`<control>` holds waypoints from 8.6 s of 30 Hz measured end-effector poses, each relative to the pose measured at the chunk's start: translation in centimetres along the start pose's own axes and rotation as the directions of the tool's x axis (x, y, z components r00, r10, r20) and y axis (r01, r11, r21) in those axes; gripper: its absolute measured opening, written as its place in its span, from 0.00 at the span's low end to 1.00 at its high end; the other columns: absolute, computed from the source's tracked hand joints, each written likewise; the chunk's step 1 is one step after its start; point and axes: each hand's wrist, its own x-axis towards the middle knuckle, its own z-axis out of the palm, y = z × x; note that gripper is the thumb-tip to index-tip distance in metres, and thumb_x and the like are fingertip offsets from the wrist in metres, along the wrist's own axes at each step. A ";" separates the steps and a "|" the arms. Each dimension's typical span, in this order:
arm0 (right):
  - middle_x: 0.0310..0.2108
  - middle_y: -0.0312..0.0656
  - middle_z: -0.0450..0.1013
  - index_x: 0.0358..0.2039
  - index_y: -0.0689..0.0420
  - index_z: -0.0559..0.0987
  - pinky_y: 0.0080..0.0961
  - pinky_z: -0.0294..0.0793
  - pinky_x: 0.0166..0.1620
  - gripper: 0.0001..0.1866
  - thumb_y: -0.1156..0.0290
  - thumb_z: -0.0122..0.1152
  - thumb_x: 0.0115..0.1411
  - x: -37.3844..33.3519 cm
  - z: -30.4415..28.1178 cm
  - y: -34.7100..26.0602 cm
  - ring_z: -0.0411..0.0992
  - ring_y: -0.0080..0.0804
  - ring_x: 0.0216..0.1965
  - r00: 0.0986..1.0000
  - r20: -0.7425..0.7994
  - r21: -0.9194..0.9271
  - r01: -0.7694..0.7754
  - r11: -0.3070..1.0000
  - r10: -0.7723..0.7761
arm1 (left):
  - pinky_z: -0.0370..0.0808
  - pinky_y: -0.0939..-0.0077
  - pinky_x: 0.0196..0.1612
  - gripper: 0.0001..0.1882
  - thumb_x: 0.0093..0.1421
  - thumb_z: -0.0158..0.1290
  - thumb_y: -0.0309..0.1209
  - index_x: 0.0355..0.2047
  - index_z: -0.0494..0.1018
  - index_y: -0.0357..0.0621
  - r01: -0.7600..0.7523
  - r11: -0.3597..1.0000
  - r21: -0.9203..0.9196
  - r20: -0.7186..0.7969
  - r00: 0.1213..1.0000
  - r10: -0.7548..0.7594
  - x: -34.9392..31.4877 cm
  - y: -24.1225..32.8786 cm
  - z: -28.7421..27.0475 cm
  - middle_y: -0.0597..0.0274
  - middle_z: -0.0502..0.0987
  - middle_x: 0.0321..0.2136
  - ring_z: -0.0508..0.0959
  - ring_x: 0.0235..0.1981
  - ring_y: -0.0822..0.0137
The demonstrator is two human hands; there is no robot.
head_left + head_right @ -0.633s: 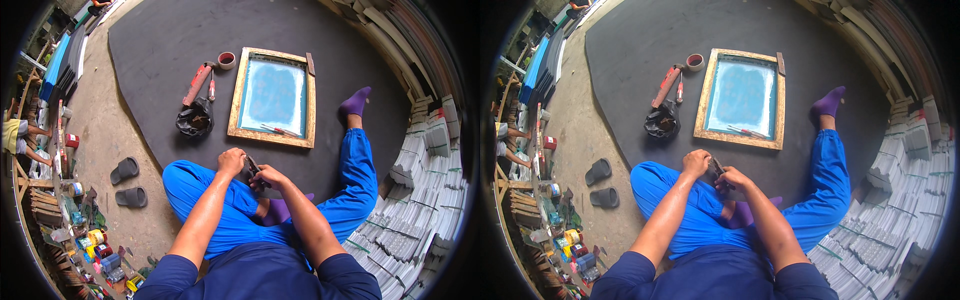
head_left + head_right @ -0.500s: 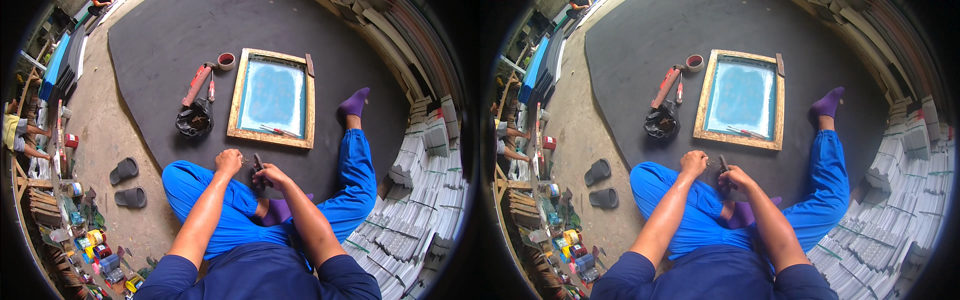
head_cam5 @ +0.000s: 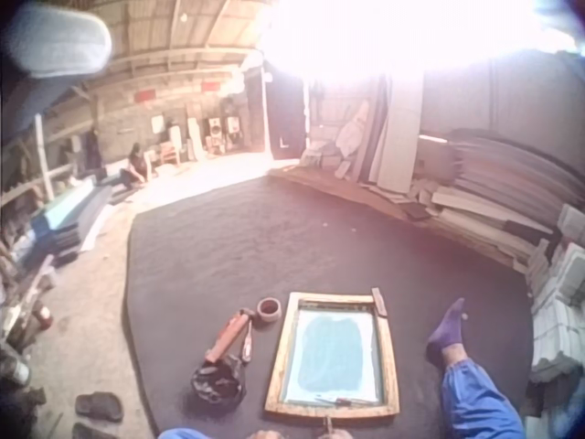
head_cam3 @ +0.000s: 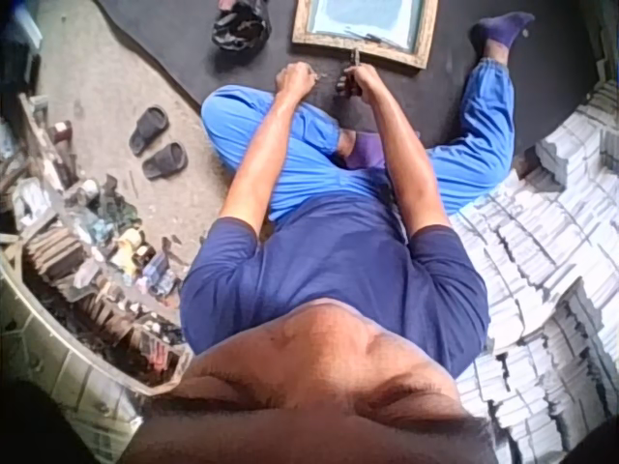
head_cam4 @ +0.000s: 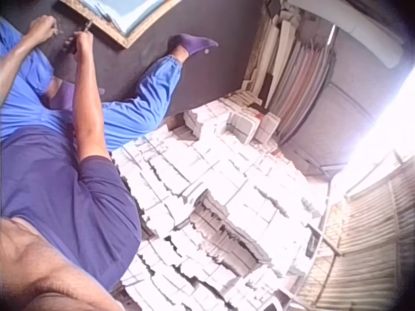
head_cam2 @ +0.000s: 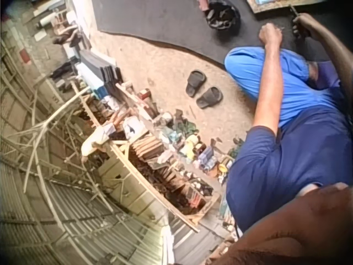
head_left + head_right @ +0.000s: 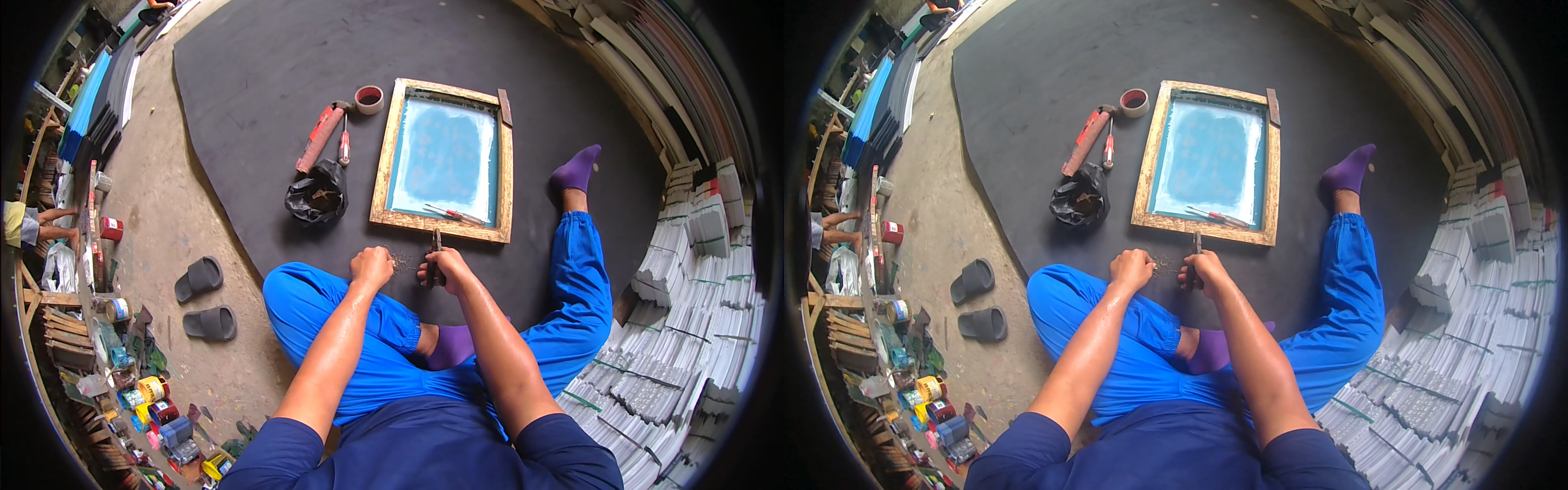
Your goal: The person sits on the floor and uses a small tool to scrape the edges of a wooden frame containing a blue surface. The person repeatedly scrapes the frame's perimeter, occasionally adjusting the tool's position.
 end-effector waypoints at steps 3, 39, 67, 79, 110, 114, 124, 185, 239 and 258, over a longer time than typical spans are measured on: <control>0.36 0.48 0.73 0.46 0.60 0.70 0.46 0.81 0.32 0.11 0.72 0.54 0.64 -0.1 0.2 -0.7 0.77 0.42 0.32 0.999 -0.032 -0.028 -0.037 0.999 0.036 | 0.81 0.54 0.45 0.10 0.58 0.62 0.41 0.34 0.85 0.51 0.003 1.000 -0.006 0.013 1.000 -0.003 0.1 0.0 0.1 0.47 0.84 0.35 0.84 0.40 0.48; 0.44 0.58 0.79 0.44 0.60 0.79 0.50 0.73 0.54 0.19 0.59 0.59 0.59 -1.3 -1.2 -2.3 0.75 0.58 0.51 0.900 -0.164 -0.901 0.029 0.432 -0.404 | 0.67 0.55 0.59 0.20 0.52 0.67 0.38 0.46 0.80 0.50 -0.287 0.954 0.081 -0.482 0.827 0.290 1.8 0.4 0.7 0.54 0.71 0.56 0.68 0.60 0.52; 0.37 0.57 0.80 0.42 0.53 0.84 0.50 0.76 0.50 0.17 0.60 0.59 0.55 -1.6 -2.9 -0.1 0.78 0.57 0.43 0.916 0.160 -0.929 0.266 0.256 -0.368 | 0.72 0.63 0.51 0.13 0.53 0.65 0.34 0.39 0.83 0.51 -0.532 0.846 -0.039 -0.344 0.802 0.489 1.2 1.1 1.0 0.65 0.81 0.38 0.77 0.46 0.61; 0.31 0.54 0.80 0.40 0.61 0.81 0.44 0.78 0.40 0.14 0.64 0.61 0.59 -0.6 -2.1 1.9 0.80 0.47 0.35 0.892 0.371 -0.813 0.446 0.375 -0.257 | 0.79 0.59 0.41 0.09 0.57 0.61 0.37 0.32 0.85 0.48 -0.428 0.900 -0.078 -0.228 0.887 0.402 0.3 -0.1 1.4 0.62 0.84 0.31 0.83 0.36 0.56; 0.19 0.49 0.74 0.26 0.68 0.76 0.40 0.72 0.19 0.15 0.66 0.56 0.60 1.2 -1.0 -2.3 0.76 0.40 0.17 0.965 -0.212 -0.665 -0.027 0.747 -0.154 | 0.81 0.54 0.41 0.26 0.52 0.66 0.55 0.32 0.85 0.41 -0.003 1.000 0.000 0.125 0.992 0.003 0.6 1.0 -0.7 0.44 0.84 0.34 0.85 0.38 0.46; 0.20 0.50 0.76 0.32 0.68 0.77 0.40 0.74 0.21 0.15 0.65 0.54 0.60 0.3 -0.2 -1.7 0.77 0.40 0.18 0.933 -0.251 -0.729 -0.005 0.684 -0.260 | 0.81 0.54 0.40 0.26 0.52 0.66 0.55 0.31 0.85 0.42 0.004 1.000 -0.003 0.127 0.992 -0.004 0.6 0.9 -0.6 0.45 0.84 0.33 0.85 0.38 0.46; 0.18 0.44 0.74 0.33 0.65 0.77 0.32 0.72 0.19 0.12 0.67 0.57 0.60 2.6 -1.4 1.8 0.72 0.33 0.14 0.926 -0.153 -0.454 0.244 0.857 -0.345 | 0.79 0.56 0.37 0.26 0.53 0.64 0.57 0.22 0.83 0.44 0.023 0.993 -0.119 0.070 0.997 -0.014 1.0 0.2 0.9 0.50 0.83 0.24 0.84 0.32 0.50; 0.23 0.43 0.76 0.51 0.62 0.78 0.27 0.73 0.19 0.18 0.73 0.55 0.61 -0.8 1.1 3.6 0.75 0.29 0.19 0.967 0.166 -0.475 0.252 0.843 -0.196 | 0.79 0.59 0.39 0.08 0.59 0.61 0.38 0.36 0.84 0.53 -0.409 0.905 -0.121 -0.321 0.878 0.354 0.3 0.4 1.6 0.64 0.82 0.33 0.83 0.35 0.54; 0.25 0.44 0.76 0.54 0.61 0.75 0.28 0.75 0.22 0.24 0.78 0.54 0.54 -1.6 1.6 2.7 0.75 0.30 0.20 0.953 0.302 -0.422 0.139 0.896 -0.005 | 0.80 0.56 0.45 0.09 0.59 0.60 0.39 0.36 0.86 0.55 -0.227 0.965 -0.130 -0.153 0.966 0.207 0.3 -0.7 1.2 0.57 0.84 0.36 0.83 0.39 0.53; 0.28 0.47 0.73 0.38 0.62 0.72 0.40 0.78 0.27 0.08 0.74 0.56 0.60 1.6 -1.7 -0.7 0.76 0.38 0.24 0.990 -0.066 -0.313 0.098 0.945 -0.124 | 0.80 0.56 0.44 0.25 0.50 0.68 0.54 0.33 0.85 0.42 0.064 0.996 0.069 0.147 0.986 -0.074 -0.4 0.1 -1.4 0.47 0.84 0.36 0.84 0.41 0.48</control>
